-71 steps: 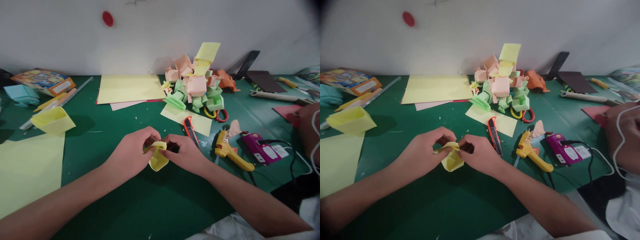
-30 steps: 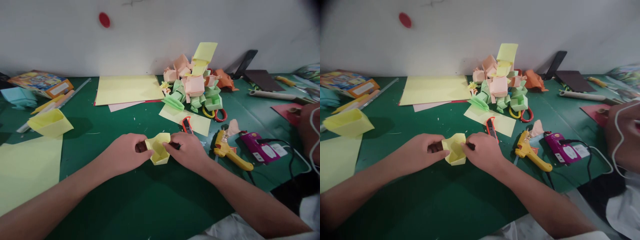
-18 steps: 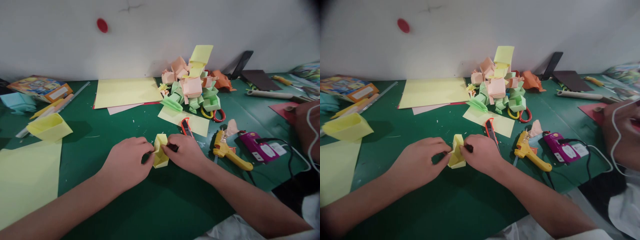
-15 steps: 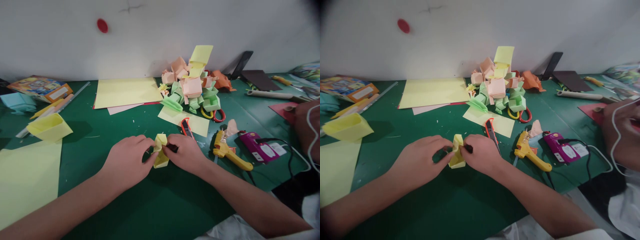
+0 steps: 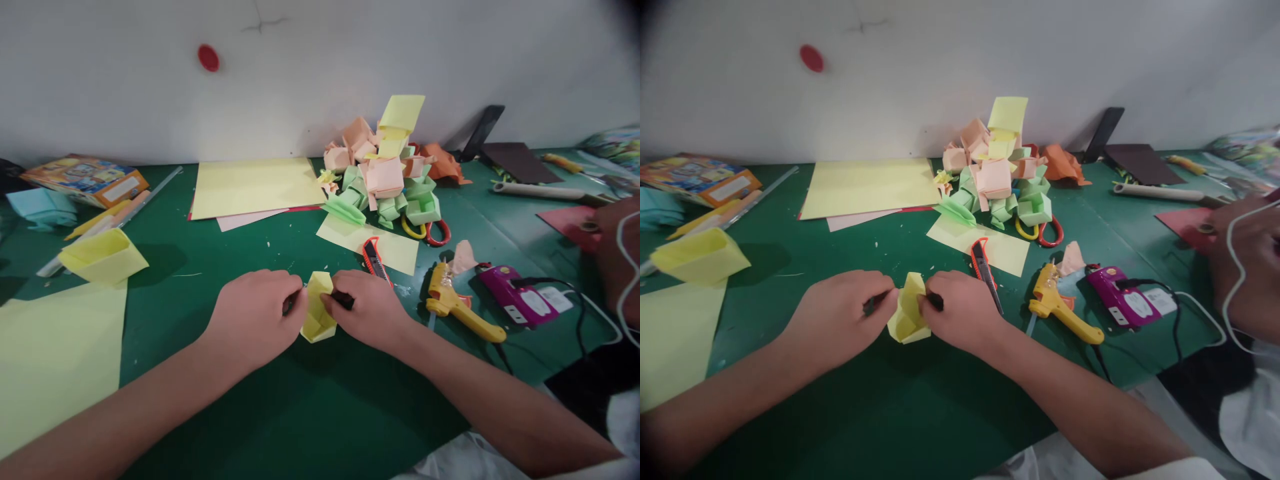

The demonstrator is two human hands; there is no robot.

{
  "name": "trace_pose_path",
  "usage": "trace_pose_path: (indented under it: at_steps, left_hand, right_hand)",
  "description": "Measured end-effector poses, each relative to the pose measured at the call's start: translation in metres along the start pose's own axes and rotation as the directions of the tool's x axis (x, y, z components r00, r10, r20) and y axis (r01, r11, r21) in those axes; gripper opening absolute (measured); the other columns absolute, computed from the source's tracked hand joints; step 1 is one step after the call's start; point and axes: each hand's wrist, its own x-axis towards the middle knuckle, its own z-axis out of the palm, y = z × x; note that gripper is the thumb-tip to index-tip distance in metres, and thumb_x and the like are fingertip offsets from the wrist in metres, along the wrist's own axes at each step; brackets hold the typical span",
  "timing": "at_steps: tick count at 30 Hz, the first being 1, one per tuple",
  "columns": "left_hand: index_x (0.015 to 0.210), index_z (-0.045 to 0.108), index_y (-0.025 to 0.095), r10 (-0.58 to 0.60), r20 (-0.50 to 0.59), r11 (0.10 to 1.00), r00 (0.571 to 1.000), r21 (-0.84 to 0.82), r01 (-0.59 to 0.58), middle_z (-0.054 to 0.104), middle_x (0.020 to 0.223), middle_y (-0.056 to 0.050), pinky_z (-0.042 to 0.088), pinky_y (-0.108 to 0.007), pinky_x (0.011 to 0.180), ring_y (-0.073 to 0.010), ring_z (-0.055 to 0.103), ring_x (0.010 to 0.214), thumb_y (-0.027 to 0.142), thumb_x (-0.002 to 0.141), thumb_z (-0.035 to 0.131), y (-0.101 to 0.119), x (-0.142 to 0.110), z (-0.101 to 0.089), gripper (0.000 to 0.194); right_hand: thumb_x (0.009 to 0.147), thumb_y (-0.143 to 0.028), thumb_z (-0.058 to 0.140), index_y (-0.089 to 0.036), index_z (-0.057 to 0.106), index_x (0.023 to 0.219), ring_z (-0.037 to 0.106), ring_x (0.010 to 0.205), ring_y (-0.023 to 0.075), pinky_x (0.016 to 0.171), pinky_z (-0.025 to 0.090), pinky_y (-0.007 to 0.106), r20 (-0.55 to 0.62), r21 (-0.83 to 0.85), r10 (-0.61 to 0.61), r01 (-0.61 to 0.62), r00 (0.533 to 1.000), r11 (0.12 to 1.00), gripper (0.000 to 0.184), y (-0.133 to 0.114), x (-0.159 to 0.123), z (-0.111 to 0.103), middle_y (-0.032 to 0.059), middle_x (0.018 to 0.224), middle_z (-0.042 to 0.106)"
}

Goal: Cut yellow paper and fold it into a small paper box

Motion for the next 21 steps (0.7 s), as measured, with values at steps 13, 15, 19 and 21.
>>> trace_pose_path:
  at_steps: [13,15,19,21]
  left_hand:
    - [0.059,0.041,0.02,0.047,-0.039,0.999,0.998,-0.003,-0.047,0.049,0.058,0.0,0.029,-0.033,0.059,-0.0158,0.042,0.058,0.035,0.098,0.039,-0.0024,0.0043,0.0024,0.041]
    - [0.061,0.041,0.021,-0.027,0.014,0.996,1.0,-0.081,0.028,0.05,0.059,0.001,0.027,-0.031,0.054,-0.0146,0.041,0.055,0.038,0.099,0.038,-0.0018,0.0047,0.0007,0.042]
    - [0.068,0.052,0.022,-0.082,0.093,0.974,0.992,-0.205,0.1,0.057,0.065,0.001,0.029,-0.03,0.052,-0.015,0.048,0.058,0.047,0.099,0.041,0.001,0.0029,-0.001,0.041]
    - [0.076,0.059,0.022,-0.039,0.105,0.966,0.994,-0.251,0.064,0.064,0.074,0.0,0.035,-0.03,0.057,-0.0168,0.055,0.066,0.048,0.094,0.05,0.0018,0.0009,-0.0011,0.033]
  right_hand:
    - [0.086,-0.022,0.057,-0.022,0.033,0.065,0.045,0.067,0.0144,0.059,0.027,0.028,0.026,-0.026,-0.017,0.017,1.0,1.0,0.032,-0.0026,-0.0014,0.0011,-0.001,0.067,0.05]
    - [0.086,-0.022,0.057,-0.022,0.032,0.064,0.045,0.066,0.0141,0.058,0.027,0.028,0.032,-0.03,-0.003,0.004,0.999,1.0,0.034,-0.0023,-0.0011,0.0004,-0.0013,0.066,0.049]
    - [0.086,-0.022,0.059,-0.022,0.033,0.063,0.045,0.065,0.0135,0.058,0.028,0.028,0.032,-0.033,0.021,-0.02,0.999,0.999,0.034,-0.0003,0.0001,-0.0004,-0.0016,0.066,0.049]
    - [0.086,-0.023,0.06,-0.022,0.035,0.063,0.045,0.064,0.0133,0.058,0.028,0.028,0.03,-0.032,0.035,-0.034,0.999,0.999,0.034,0.0014,0.0008,-0.0012,-0.0016,0.066,0.05]
